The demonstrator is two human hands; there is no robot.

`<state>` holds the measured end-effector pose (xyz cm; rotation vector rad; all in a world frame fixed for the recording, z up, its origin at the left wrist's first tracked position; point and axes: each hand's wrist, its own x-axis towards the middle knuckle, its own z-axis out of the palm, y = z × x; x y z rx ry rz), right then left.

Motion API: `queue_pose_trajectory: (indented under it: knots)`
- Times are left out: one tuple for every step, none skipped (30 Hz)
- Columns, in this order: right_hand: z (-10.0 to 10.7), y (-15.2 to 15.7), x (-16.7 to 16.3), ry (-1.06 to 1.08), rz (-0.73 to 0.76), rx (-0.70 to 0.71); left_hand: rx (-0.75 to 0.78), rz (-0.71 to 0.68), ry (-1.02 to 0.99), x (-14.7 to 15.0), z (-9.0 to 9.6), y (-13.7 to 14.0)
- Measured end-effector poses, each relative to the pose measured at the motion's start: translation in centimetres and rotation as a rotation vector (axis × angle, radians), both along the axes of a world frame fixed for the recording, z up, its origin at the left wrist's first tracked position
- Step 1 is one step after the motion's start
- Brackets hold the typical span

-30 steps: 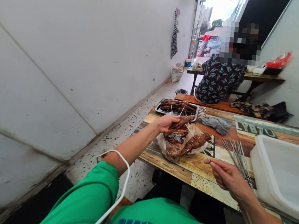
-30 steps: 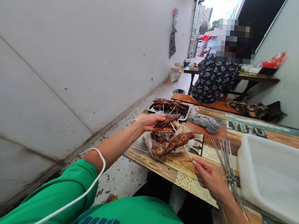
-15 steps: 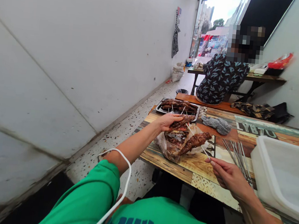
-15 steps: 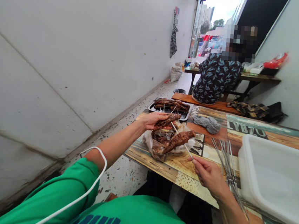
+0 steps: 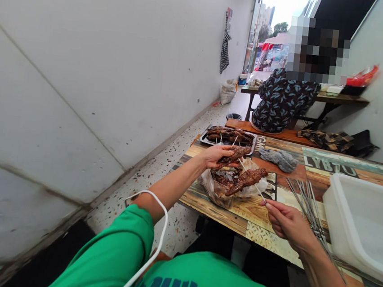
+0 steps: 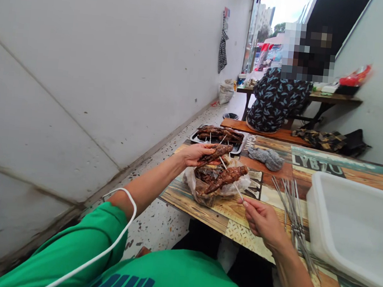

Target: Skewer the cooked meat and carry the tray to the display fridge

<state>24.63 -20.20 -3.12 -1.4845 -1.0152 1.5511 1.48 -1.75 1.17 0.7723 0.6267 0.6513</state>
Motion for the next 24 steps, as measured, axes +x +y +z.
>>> queue_pose_trajectory:
  knots:
    - [0.1,0.0,-0.1,-0.006,-0.011,0.009,0.004,0.0,0.0,0.1,0.0,0.0]
    - [0.1,0.0,-0.2,-0.01,-0.015,0.017,0.008,-0.001,-0.002,0.1,0.0,-0.1]
    - [0.2,0.0,-0.3,-0.011,-0.017,0.024,0.009,-0.002,-0.006,0.2,-0.1,-0.1]
    - [0.2,0.0,-0.4,-0.009,-0.017,0.03,0.008,-0.005,-0.008,0.2,-0.1,-0.1]
    - [0.3,0.0,-0.5,-0.008,-0.016,0.034,0.004,-0.007,-0.01,0.2,-0.1,-0.2]
    - [0.3,-0.1,-0.5,-0.007,-0.016,0.037,0.001,-0.008,-0.011,0.3,-0.1,-0.3]
    - [0.2,-0.1,-0.5,-0.007,-0.015,0.039,-0.003,-0.009,-0.011,0.3,-0.1,-0.3]
    - [0.1,-0.1,-0.5,-0.008,-0.015,0.044,-0.006,-0.01,-0.01,0.3,-0.1,-0.4]
    - [0.0,-0.1,-0.4,-0.009,-0.011,0.051,-0.007,-0.013,-0.011,0.3,0.0,-0.4]
    - [-0.1,-0.1,-0.4,-0.009,-0.007,0.058,-0.006,-0.016,-0.011,0.4,-0.1,-0.4]
    - [-0.2,-0.1,-0.4,-0.008,-0.003,0.066,-0.003,-0.021,-0.009,0.4,-0.1,-0.4]
    - [-0.3,-0.1,-0.3,-0.005,-0.002,0.072,0.002,-0.026,-0.009,0.3,-0.1,-0.4]
    - [-0.4,0.0,-0.3,0.002,0.001,0.073,0.009,-0.031,-0.01,0.3,-0.2,-0.4]
    - [-0.5,0.1,-0.3,0.015,0.002,0.064,0.017,-0.034,-0.014,0.3,-0.3,-0.4]
    - [-0.5,0.1,-0.2,0.033,0.005,0.046,0.023,-0.036,-0.018,0.3,-0.3,-0.3]
    - [-0.6,0.3,-0.2,0.058,0.01,0.02,0.029,-0.037,-0.023,0.2,-0.4,-0.3]
    - [-0.6,0.4,-0.2,0.088,0.019,-0.009,0.034,-0.041,-0.027,0.2,-0.5,-0.2]
    - [-0.6,0.5,-0.3,0.119,0.028,-0.038,0.036,-0.048,-0.028,0.3,-0.6,-0.2]
    - [-0.6,0.7,-0.3,0.147,0.035,-0.057,0.036,-0.059,-0.024,0.3,-0.8,-0.2]
    - [-0.6,0.8,-0.4,0.166,0.037,-0.066,0.033,-0.069,-0.014,0.4,-0.9,-0.2]
    - [-0.6,1.0,-0.6,0.176,0.036,-0.064,0.026,-0.077,0.0,0.6,-1.1,-0.2]
    - [-0.5,1.1,-0.7,0.176,0.03,-0.054,0.017,-0.078,0.016,0.7,-1.3,-0.2]
    - [-0.5,1.2,-0.9,0.17,0.021,-0.04,0.008,-0.073,0.03,0.9,-1.4,-0.3]
    - [-0.4,1.2,-1.0,0.158,0.012,-0.027,0.001,-0.065,0.039,1.0,-1.5,-0.4]
